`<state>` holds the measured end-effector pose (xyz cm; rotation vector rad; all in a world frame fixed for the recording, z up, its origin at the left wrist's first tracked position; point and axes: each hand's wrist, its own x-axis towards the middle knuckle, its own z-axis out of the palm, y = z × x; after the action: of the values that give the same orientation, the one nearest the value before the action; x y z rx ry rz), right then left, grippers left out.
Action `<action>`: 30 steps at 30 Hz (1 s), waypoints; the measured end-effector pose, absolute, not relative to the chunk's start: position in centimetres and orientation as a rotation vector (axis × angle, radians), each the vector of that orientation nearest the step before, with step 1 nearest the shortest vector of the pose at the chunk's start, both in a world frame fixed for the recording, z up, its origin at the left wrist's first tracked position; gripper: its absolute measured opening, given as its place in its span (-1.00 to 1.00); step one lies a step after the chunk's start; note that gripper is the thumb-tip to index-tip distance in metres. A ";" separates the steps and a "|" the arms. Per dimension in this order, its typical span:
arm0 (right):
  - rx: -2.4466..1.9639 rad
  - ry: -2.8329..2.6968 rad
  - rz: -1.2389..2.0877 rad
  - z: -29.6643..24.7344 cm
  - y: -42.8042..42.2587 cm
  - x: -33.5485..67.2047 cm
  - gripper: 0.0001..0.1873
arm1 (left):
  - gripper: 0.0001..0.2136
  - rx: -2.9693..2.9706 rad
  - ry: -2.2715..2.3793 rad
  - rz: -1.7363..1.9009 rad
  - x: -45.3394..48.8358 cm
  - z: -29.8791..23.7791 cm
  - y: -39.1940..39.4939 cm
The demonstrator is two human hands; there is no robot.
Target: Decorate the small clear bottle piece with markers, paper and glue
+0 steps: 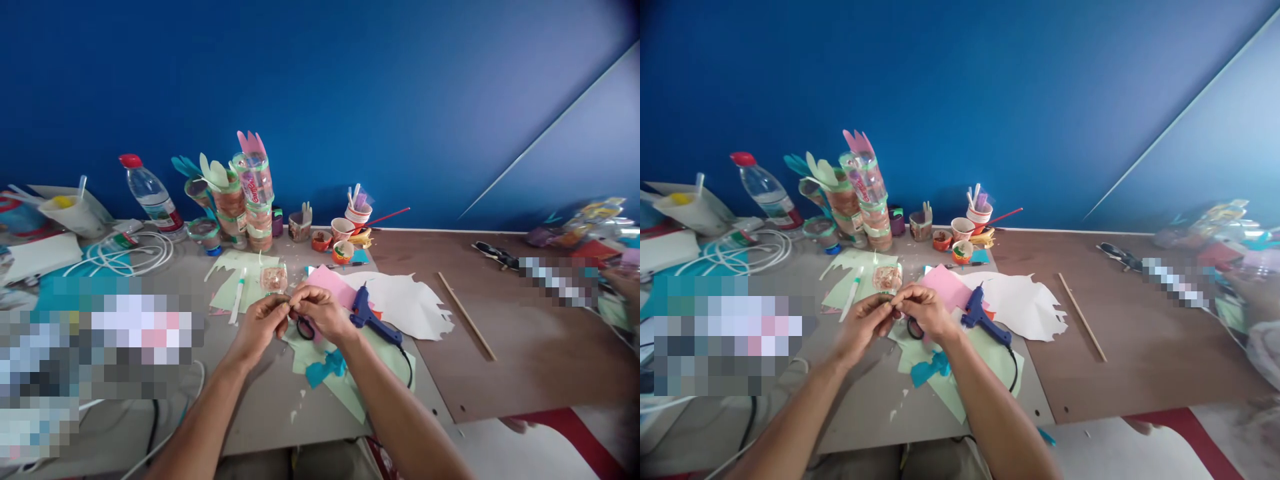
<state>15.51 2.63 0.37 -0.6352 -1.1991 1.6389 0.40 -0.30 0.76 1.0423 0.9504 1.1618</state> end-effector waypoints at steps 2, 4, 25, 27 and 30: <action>-0.633 -1.225 1.637 0.3 2.6 15.5 -0.78 | -0.76 0.943 0.891 1.138 0.4 0.9 -0.3; -0.649 -1.244 1.612 0.3 2.6 15.5 -0.78 | -0.75 0.869 0.867 1.117 0.4 1.2 -0.3; -0.862 -1.283 1.492 0.2 2.5 14.9 -0.75 | -0.82 1.035 1.033 1.298 0.8 1.1 -0.3; -0.868 -1.273 1.501 0.4 2.5 14.9 -0.75 | -0.81 0.986 1.002 1.349 0.8 1.2 -0.2; -0.878 -1.257 1.498 0.5 2.5 15.0 -0.73 | -0.78 0.875 0.943 1.404 0.6 1.4 -0.1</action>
<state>14.96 2.49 0.49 -0.8780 -1.2567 1.4979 0.63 -0.06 1.39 0.8750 0.9434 1.4038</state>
